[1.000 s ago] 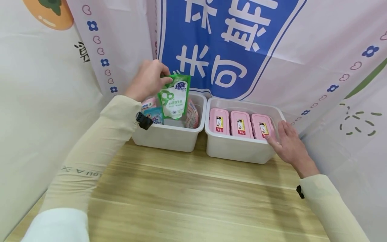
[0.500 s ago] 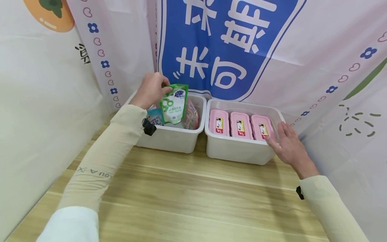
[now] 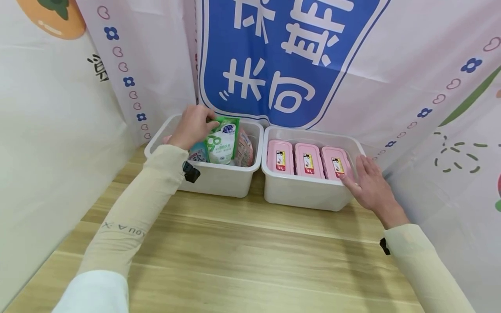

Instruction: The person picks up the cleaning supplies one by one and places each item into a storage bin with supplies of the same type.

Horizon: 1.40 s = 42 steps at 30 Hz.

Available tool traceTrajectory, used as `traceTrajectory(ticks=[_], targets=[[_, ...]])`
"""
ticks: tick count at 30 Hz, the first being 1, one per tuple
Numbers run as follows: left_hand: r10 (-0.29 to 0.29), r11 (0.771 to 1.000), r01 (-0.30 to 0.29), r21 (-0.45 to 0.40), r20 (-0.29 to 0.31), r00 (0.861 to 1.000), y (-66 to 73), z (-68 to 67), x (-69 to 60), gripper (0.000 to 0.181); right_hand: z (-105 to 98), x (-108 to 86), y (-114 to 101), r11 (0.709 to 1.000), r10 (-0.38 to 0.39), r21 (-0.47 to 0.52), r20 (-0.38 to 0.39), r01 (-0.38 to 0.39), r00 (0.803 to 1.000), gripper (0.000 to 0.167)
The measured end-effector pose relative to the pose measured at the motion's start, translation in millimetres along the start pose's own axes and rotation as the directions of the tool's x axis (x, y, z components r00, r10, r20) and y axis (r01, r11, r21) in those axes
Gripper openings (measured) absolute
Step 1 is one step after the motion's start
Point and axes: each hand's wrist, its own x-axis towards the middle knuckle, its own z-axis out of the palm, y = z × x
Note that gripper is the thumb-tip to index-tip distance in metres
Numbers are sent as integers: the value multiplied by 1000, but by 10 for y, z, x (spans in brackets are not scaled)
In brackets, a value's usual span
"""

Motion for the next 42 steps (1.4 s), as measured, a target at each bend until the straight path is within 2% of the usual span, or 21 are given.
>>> traceTrajectory(ticks=[8,17,27,36,42], targets=[[-38,999,39,-24,39,998,-95,158,0,20,-7,7,-3,1000,1,-5,-7,-1,1000,91],[20,1000,-20,-8,28,999,-181,306,12,18,-12,2,-9,1000,2,-4,3,-2,1000,91],[22,1000,-21,-20,37,999,-205,430,-1,17,-1,-1,-11,1000,4,-10,-6,-4,1000,91],[35,999,-35,-12,45,998,-210,503,-32,17,-11,-6,-22,1000,1,-8,-5,-1,1000,91],[22,1000,-21,-16,53,998,-219,531,-32,16,-18,-8,-27,1000,11,-3,8,-11,1000,91]])
